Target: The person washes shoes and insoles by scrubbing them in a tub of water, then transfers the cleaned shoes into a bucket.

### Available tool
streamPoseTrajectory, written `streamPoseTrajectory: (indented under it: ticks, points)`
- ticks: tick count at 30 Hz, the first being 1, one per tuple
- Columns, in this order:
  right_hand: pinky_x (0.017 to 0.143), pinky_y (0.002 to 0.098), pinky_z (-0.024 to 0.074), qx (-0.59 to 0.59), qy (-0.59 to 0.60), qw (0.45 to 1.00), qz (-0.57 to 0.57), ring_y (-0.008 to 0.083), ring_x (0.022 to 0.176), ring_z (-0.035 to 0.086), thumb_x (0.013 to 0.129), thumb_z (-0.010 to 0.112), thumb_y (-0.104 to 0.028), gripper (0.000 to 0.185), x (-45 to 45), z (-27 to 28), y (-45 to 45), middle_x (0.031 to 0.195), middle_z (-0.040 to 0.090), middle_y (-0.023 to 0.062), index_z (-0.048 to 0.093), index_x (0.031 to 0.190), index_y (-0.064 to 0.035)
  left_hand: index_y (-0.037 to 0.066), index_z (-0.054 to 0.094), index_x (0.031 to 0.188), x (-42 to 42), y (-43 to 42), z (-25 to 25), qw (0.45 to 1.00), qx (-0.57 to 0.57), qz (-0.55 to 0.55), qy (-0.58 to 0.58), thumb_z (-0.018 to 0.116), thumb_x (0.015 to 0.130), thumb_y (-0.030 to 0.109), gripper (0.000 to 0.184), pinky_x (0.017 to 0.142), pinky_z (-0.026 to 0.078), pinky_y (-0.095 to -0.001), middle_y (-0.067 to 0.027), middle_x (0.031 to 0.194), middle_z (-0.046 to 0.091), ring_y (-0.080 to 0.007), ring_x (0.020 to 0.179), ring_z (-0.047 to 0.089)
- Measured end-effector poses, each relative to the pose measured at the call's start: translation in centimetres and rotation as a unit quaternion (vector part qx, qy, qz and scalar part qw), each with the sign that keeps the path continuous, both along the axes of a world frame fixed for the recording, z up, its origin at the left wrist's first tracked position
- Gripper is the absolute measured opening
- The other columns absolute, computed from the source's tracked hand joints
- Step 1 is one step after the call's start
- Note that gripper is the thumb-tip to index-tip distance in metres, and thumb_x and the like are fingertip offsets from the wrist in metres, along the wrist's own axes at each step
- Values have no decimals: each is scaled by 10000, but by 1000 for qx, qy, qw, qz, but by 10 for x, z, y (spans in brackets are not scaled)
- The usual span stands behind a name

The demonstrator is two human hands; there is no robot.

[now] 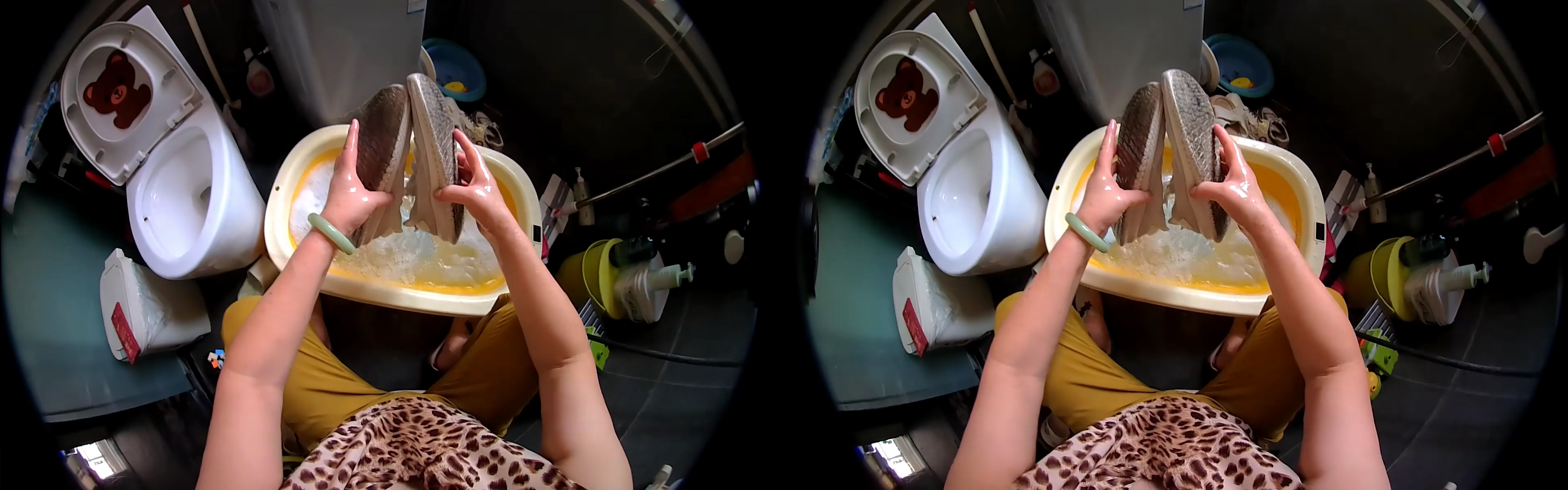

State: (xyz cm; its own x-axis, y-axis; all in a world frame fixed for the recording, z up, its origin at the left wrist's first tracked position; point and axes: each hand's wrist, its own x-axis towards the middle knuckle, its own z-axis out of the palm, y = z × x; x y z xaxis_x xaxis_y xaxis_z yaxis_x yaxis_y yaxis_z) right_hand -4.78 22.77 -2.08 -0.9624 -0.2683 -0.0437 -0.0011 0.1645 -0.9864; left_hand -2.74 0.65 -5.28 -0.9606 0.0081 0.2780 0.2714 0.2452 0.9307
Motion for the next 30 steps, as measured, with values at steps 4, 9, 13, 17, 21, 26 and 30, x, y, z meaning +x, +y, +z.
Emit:
streamPoseTrajectory:
  ticks: [4,9,13,17,21,26,30]
  points:
    - [1006,338,386,-16,9,1000,7,250,1106,522,554,712,-31,1054,4,1,0,1234,511,145,233,1484,-154,175,98,1503,5,3,7,999,7,0,-37,784,543,10,1191,1135,236,-387,-197,1464,287,-353,1359,283]
    - [999,335,390,-42,13,999,13,233,1100,523,555,718,-17,1060,7,3,1,1206,517,127,229,1486,-160,171,98,1503,11,6,13,999,9,0,-32,787,549,14,1187,1135,235,-386,-199,1460,291,-350,1360,283]
    - [995,339,392,-40,17,999,13,232,1100,520,557,721,-14,1061,9,3,1,1211,508,122,230,1486,-160,165,93,1503,13,5,13,1000,10,-4,-26,786,556,18,1183,1132,238,-390,-205,1445,303,-358,1350,292]
    - [1032,358,352,-45,12,999,14,238,1119,511,544,726,-28,1062,7,-1,-3,1228,506,118,249,1482,-170,163,88,1504,14,4,12,1000,4,5,-23,785,561,19,1181,1129,243,-395,-211,1434,308,-366,1341,299]
    - [1061,377,324,-67,-7,998,21,235,1135,498,540,732,-45,1061,9,1,-7,1248,496,114,264,1482,-184,160,82,1503,14,3,12,1000,11,4,-12,782,561,16,1182,1125,247,-399,-214,1431,303,-370,1339,300]
    - [1064,360,338,-54,7,996,68,249,1232,445,585,691,-15,1103,11,-2,-14,1418,372,137,124,1515,-189,160,82,1502,17,4,11,998,52,-13,-13,764,568,6,1167,1128,249,-391,-205,1435,303,-363,1346,292]
    - [1117,360,277,-46,33,992,117,239,1333,343,621,675,9,1108,14,-3,-19,1522,222,111,62,1519,-206,163,84,1506,20,8,12,999,3,-40,17,726,580,-15,1141,1133,247,-382,-178,1454,291,-342,1360,284]
